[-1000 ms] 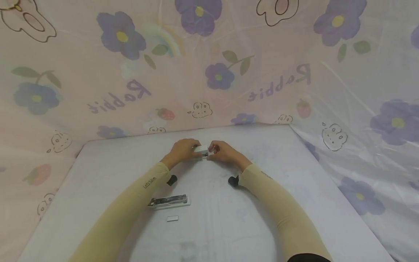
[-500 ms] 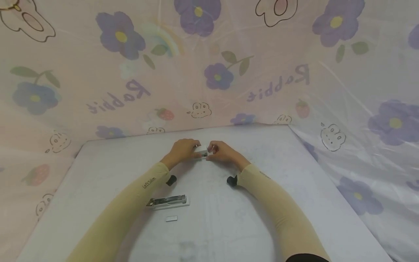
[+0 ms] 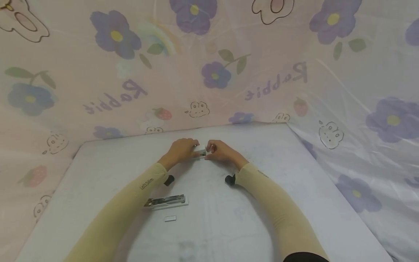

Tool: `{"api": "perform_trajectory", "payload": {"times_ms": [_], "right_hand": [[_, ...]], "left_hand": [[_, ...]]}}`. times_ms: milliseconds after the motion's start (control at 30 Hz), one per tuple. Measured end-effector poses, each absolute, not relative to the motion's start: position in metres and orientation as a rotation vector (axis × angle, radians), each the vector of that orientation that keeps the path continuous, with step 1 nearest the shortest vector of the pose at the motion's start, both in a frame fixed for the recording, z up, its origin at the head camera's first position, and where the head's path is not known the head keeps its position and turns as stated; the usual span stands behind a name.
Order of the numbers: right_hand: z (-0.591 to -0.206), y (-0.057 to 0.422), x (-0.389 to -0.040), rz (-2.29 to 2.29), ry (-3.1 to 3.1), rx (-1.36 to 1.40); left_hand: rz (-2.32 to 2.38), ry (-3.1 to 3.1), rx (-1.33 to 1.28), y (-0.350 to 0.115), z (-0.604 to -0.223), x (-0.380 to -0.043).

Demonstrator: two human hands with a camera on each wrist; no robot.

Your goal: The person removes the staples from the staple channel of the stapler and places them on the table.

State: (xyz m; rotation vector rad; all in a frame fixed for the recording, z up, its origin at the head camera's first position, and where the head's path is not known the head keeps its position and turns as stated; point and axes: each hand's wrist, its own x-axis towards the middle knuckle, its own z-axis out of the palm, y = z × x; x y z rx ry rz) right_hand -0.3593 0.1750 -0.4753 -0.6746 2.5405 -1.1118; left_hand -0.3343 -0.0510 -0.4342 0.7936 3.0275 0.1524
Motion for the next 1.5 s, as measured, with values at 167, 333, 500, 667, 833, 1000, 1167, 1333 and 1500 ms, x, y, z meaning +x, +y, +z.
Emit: {"api": "perform_trajectory", "payload": {"times_ms": [167, 333, 500, 667, 833, 1000, 1167, 1333, 1500], "right_hand": [[-0.471, 0.18, -0.359, -1.101, 2.58, -0.67], [-0.471, 0.181, -0.358, -1.118, 2.587, -0.666], [-0.475, 0.175, -0.356, -1.114, 2.568, -0.68], [-0.475, 0.174, -0.354, -1.118, 2.579, -0.65], [-0.476, 0.174, -0.354, -1.111, 2.574, -0.69], [-0.473, 0.174, -0.354, -1.116, 2.575, -0.696], [-0.471, 0.173, -0.354, -1.111, 2.573, -0.692], [-0.474, 0.174, -0.355, -1.099, 2.574, -0.689], [-0.475, 0.174, -0.356, -1.084, 2.578, -0.682]], "left_hand": [[0.499, 2.963, 0.715, -0.063, -0.418, -0.336], [0.688, 2.865, 0.679, -0.073, -0.411, -0.335], [0.755, 2.849, 0.651, -0.084, -0.414, -0.328], [0.879, 2.805, 0.644, -0.095, -0.415, -0.325], [0.963, 2.769, 0.633, -0.105, -0.413, -0.321], [0.939, 2.814, 0.619, -0.11, -0.41, -0.319], [0.948, 2.84, 0.587, -0.119, -0.406, -0.316], [0.993, 2.811, 0.555, -0.133, -0.405, -0.314], [0.992, 2.848, 0.541, -0.147, -0.407, -0.314]]}}
